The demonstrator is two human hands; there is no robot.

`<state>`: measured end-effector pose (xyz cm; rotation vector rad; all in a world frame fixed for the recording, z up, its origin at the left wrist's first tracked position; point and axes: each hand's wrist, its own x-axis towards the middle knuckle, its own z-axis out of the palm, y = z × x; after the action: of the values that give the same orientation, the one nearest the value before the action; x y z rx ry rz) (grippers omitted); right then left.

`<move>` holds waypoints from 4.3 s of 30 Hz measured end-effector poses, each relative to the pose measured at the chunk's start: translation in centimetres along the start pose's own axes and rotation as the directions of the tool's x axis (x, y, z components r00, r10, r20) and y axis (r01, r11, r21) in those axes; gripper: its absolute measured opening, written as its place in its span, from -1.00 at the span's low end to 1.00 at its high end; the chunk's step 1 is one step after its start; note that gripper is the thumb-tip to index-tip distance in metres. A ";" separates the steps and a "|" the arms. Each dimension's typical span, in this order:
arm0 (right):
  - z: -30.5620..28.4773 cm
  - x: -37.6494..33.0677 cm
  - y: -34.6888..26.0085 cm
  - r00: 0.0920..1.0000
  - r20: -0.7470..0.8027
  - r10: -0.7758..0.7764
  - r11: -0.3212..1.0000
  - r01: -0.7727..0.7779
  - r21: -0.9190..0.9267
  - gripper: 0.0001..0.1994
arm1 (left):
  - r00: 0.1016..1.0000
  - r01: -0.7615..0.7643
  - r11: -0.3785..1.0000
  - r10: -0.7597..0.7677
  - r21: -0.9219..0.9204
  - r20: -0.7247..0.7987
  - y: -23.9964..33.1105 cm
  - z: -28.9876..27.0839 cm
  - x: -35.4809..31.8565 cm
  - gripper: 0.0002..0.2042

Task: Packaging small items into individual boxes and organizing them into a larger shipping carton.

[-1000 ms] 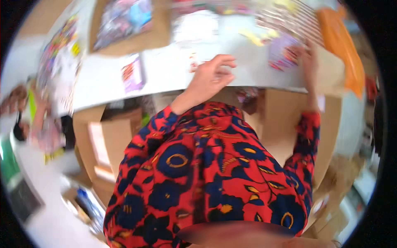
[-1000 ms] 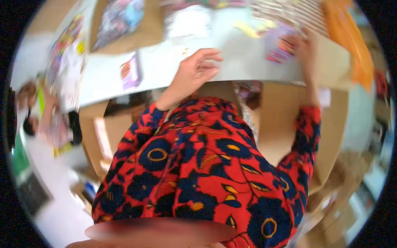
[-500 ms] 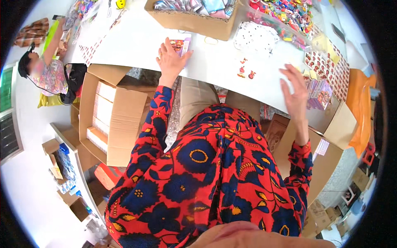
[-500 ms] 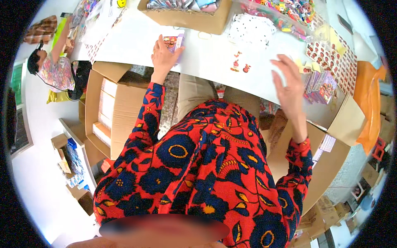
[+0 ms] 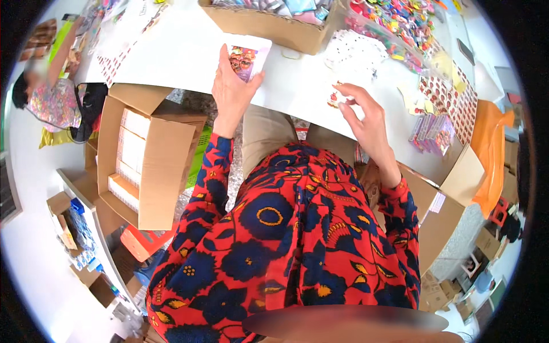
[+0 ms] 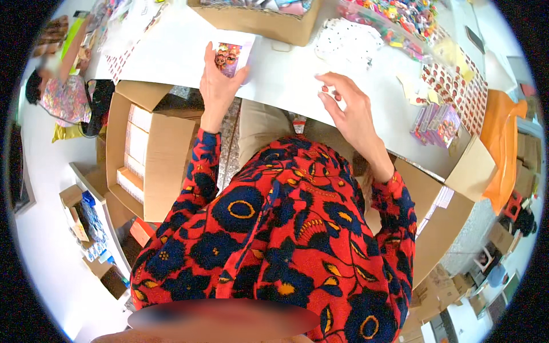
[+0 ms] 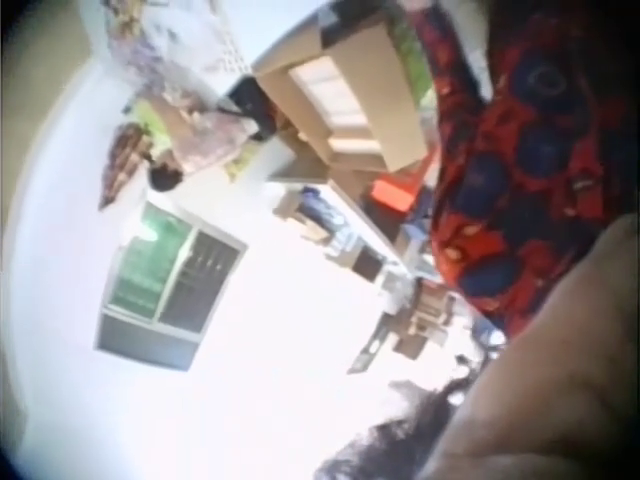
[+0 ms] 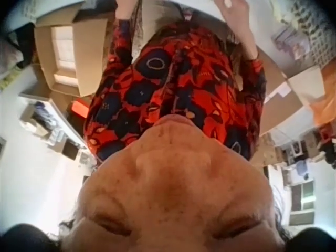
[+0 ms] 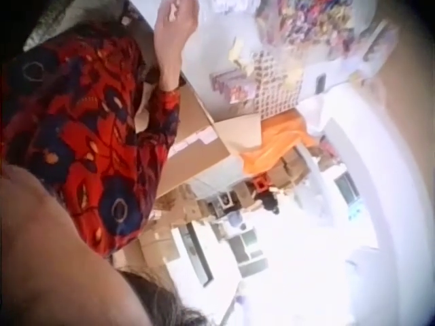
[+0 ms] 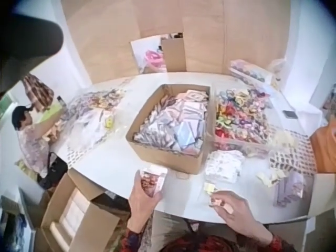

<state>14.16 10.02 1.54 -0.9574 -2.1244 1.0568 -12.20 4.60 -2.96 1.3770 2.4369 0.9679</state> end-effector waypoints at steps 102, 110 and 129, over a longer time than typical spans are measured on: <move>-1.6 -3.1 -0.8 0.942 0.091 -0.324 0.944 0.317 0.087 -0.74 | 0.610 0.500 0.523 0.354 -0.691 0.709 8.4 0.8 -10.1 -0.73; -4.0 -2.2 -1.0 0.929 0.369 -0.009 0.919 -0.138 0.368 -0.74 | 0.569 0.497 0.577 0.348 -0.648 0.745 8.2 1.1 -9.9 -0.71; -3.3 -2.0 -1.7 0.957 0.284 0.061 0.959 -0.135 0.250 -0.87 | 0.547 0.576 0.515 0.335 -0.635 0.767 8.6 1.0 -10.7 -0.65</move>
<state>17.16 9.13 4.30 -0.8322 -2.0906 1.5612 0.17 -0.59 -0.03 0.8484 0.9766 0.9176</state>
